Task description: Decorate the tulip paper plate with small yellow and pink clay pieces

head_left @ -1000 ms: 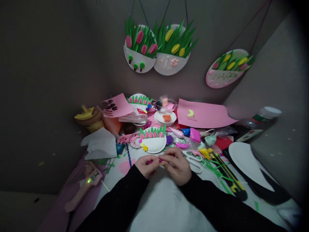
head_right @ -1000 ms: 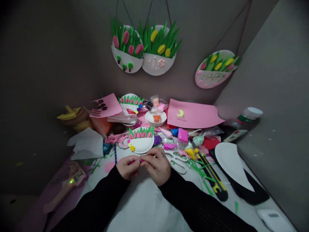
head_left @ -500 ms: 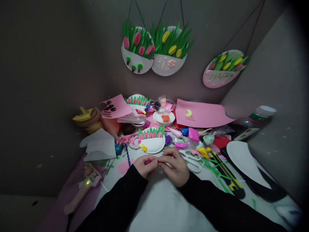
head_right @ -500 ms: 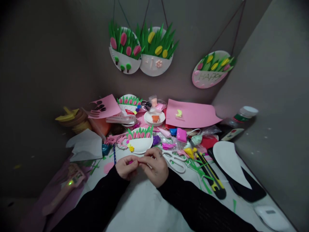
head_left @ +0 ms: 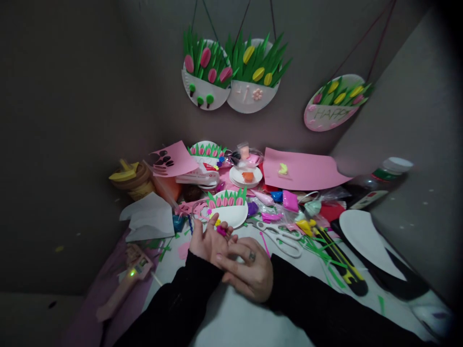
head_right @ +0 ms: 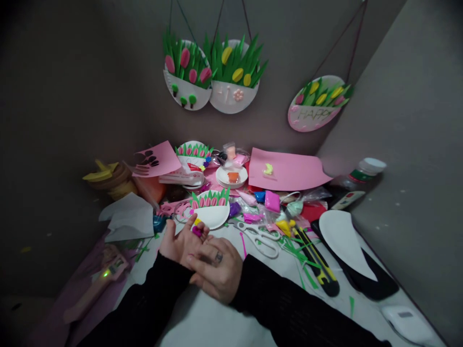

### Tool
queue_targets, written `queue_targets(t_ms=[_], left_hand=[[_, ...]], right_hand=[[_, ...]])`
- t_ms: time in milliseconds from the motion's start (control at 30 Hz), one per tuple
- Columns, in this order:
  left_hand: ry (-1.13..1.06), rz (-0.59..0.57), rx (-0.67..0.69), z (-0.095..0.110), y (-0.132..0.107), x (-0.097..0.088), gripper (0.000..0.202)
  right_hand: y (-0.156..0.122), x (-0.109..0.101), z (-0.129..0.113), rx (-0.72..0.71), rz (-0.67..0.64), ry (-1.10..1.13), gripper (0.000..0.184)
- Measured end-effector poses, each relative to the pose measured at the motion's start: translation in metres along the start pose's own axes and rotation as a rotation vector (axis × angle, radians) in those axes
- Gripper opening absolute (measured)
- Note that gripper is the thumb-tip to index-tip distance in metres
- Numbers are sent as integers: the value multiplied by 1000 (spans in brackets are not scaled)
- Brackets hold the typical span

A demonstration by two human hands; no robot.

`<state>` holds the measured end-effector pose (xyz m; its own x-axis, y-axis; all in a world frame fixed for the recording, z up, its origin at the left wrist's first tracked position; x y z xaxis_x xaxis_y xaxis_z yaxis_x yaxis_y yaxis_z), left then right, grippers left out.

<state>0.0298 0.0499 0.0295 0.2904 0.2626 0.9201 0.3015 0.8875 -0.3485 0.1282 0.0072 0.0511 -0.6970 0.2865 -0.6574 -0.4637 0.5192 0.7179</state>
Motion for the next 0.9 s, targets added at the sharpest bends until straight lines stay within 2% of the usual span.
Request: queue_targets(t_ms=[100,233,367,567,700,800,900], left_hand=[[-11,-2,0,5,-3,3,49],[-22,29,48,7,-2,0,51],[-23,66,60,8,1,-3,53],[-31,66,99,11,1,-2,55],[-22,88,84,9,1,-2,54],[-26,99,108,10,0,0,53],[-31,77,123,13,-1,2,55]], right_hand=[[-2,4,5,35,-35,22,43],[-2,3,9,43,15,60,44],[-1,6,8,20,-52,123,46],[-3,5,8,23,-9,28,46],[-3,6,7,17,-51,18,53],[-2,5,9,41,-27,12,51],[-3,4,7,-1,-5,24,50]])
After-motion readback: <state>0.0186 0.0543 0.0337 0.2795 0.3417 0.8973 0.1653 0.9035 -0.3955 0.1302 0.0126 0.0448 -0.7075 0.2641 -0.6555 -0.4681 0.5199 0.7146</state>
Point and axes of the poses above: each hand's wrist, its own y-axis towards the middle knuckle, its own x-axis out of the palm, z = x × y, the point moved 4 cm from there along y, towards the middle knuckle, and after that the axes turned 6 degrees about -y, right-handed, at the moved point
